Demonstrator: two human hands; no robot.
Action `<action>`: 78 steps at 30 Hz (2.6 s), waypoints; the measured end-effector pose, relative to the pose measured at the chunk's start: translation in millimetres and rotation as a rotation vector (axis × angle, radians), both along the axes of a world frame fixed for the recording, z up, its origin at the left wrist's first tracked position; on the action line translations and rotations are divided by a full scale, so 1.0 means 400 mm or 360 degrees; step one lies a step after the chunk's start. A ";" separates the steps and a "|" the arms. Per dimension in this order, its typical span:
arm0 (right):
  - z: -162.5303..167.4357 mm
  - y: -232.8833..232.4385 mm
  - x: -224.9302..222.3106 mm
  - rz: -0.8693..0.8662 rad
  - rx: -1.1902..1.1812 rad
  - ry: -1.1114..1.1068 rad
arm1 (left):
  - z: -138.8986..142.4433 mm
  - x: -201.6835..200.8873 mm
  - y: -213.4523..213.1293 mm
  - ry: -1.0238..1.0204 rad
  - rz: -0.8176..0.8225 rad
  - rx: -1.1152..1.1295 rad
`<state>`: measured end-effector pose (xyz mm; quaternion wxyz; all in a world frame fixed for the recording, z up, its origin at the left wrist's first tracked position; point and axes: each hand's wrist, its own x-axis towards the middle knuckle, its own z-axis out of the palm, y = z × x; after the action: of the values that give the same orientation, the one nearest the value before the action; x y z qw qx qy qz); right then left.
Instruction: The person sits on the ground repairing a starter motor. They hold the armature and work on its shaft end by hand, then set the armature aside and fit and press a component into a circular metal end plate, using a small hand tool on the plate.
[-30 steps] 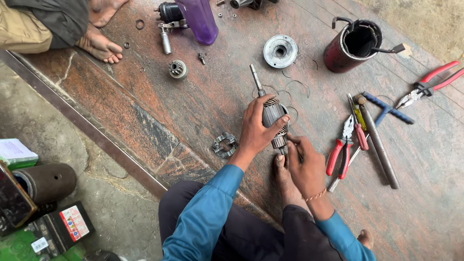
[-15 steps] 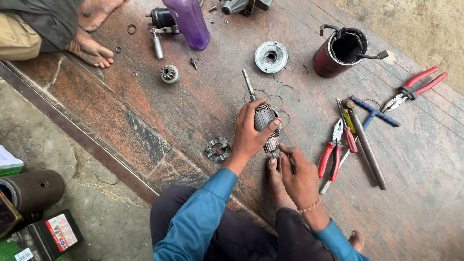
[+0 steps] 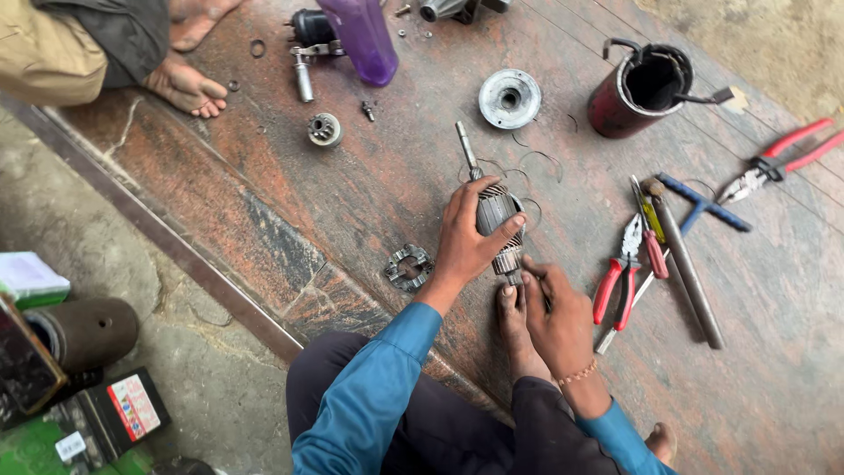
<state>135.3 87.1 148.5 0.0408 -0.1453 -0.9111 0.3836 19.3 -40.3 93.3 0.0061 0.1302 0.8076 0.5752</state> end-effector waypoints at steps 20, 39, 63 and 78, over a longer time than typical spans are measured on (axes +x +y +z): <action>0.005 0.001 -0.028 -0.0004 -0.0044 0.0041 | 0.014 -0.025 0.006 0.0037 0.0059 0.0031; -0.039 0.081 -0.030 -0.0451 -0.2099 -0.0049 | 0.032 -0.100 0.034 -0.0274 -0.0046 0.0184; 0.019 0.059 -0.055 -0.0138 -0.1202 -0.0070 | -0.021 -0.114 -0.017 -0.0240 -0.0167 0.0428; 0.059 0.024 -0.061 0.0083 -0.0016 -0.0156 | -0.010 -0.099 -0.010 -0.0131 -0.0171 0.0157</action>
<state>111.0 96.9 172.3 -0.0145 -0.1403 -0.9135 0.3817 -20.4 -44.1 89.2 0.0638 0.1496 0.7692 0.6180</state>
